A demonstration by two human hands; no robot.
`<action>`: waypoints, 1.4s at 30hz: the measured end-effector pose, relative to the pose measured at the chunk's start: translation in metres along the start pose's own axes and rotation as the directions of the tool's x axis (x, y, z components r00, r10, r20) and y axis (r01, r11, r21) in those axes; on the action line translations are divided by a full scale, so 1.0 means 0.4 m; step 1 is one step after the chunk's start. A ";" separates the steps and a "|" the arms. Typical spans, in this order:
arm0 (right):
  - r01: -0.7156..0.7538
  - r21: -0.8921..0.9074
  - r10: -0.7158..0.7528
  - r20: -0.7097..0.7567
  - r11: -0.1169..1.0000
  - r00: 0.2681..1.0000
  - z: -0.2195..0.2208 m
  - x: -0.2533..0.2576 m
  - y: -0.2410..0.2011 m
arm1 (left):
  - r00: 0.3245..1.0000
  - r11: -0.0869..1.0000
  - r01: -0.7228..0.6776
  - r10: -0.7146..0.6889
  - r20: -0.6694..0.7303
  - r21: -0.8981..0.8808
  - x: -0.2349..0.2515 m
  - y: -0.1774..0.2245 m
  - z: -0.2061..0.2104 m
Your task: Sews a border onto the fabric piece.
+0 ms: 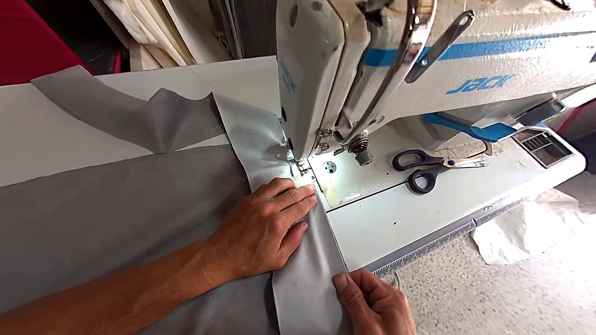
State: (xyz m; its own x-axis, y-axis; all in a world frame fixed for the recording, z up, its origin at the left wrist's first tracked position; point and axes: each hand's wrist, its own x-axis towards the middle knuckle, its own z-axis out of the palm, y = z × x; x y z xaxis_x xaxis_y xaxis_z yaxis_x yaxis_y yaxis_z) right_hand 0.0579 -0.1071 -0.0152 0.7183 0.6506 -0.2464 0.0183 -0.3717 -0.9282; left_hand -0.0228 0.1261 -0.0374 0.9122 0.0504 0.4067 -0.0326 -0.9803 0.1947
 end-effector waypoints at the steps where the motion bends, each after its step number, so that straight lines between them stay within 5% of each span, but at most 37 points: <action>1: -0.006 -0.002 0.006 -0.001 1.000 1.000 0.001 0.002 -0.003 | 1.000 1.000 -0.001 0.001 -0.004 0.003 0.000 -0.002 0.001; 42: -0.121 -0.128 0.127 0.040 0.984 0.991 0.021 0.096 -0.073 | 0.992 0.992 -0.120 0.118 -0.039 -0.042 0.002 -0.091 -0.009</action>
State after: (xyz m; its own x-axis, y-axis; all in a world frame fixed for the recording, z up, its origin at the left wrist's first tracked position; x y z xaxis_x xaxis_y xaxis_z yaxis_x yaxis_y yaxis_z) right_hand 0.0792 -0.0656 -0.0001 0.6861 0.6245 -0.3730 0.0202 -0.5289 -0.8484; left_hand -0.0224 0.1624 -0.0410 0.8852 -0.0585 0.4614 -0.1588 -0.9705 0.1817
